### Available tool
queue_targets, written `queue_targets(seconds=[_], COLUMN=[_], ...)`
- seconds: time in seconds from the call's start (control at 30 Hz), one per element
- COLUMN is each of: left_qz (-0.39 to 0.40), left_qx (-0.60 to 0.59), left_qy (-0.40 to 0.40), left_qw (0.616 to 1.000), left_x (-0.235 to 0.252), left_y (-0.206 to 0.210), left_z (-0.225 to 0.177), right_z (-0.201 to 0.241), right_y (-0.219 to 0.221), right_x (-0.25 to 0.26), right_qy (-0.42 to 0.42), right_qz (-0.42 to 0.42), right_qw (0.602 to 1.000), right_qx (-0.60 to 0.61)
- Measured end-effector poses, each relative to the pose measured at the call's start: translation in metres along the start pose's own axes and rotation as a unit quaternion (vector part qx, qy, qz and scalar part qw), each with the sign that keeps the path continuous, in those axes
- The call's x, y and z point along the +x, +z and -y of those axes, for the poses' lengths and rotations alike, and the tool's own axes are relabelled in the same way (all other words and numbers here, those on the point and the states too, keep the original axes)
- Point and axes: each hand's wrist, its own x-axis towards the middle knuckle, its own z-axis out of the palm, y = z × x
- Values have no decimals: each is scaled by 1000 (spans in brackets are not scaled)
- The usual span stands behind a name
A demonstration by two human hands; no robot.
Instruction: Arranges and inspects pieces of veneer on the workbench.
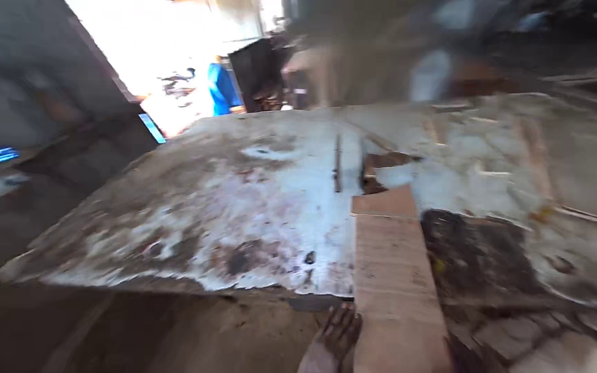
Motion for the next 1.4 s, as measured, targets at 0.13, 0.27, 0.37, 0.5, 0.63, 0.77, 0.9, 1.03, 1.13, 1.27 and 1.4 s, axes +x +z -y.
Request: queue_targets(seconds=[0.13, 0.27, 0.37, 0.5, 0.63, 0.77, 0.9, 1.03, 1.13, 1.27, 1.4], left_qz=[25, 52, 69, 84, 69, 73, 76, 83, 81, 76, 73], left_qx=[50, 91, 94, 78, 59, 61, 64, 61, 62, 58, 61], left_qy=[25, 23, 23, 8, 3, -2, -7, -14, -10, -9, -11], left_qw=[998, 994, 993, 993, 996, 995, 995, 995, 995, 995, 995], left_x=[27, 52, 68, 89, 102, 107, 110, 112, 115, 121, 130], left_y=[-1, -11, -19, -28, -29, -30, -29, -31, -31, -30, -31], left_z=[0, 7, 18, 29, 38, 40, 40, 39, 39, 43, 45], right_z=[29, 29, 27, 27, 22, 17, 14, 10, 9, 6, 8], right_y=[-34, -22, -11, -7, -5, 0, 1, 3, 2, 1, -3], right_x=[26, 44, 58, 81, 96, 100, 102, 104, 107, 114, 125], right_qy=[12, 1, -11, -10, -11, -13, -13, -13, -8, -11, -6], right_qz=[84, 83, 51, 46, 46, 30, 31, 27, 37, 37, 57], right_qw=[996, 995, 996, 995, 996, 997, 997, 997, 997, 996, 994], right_qx=[-33, -62, -77, -86, -81, -68, -70, -67, -68, -75, -89])
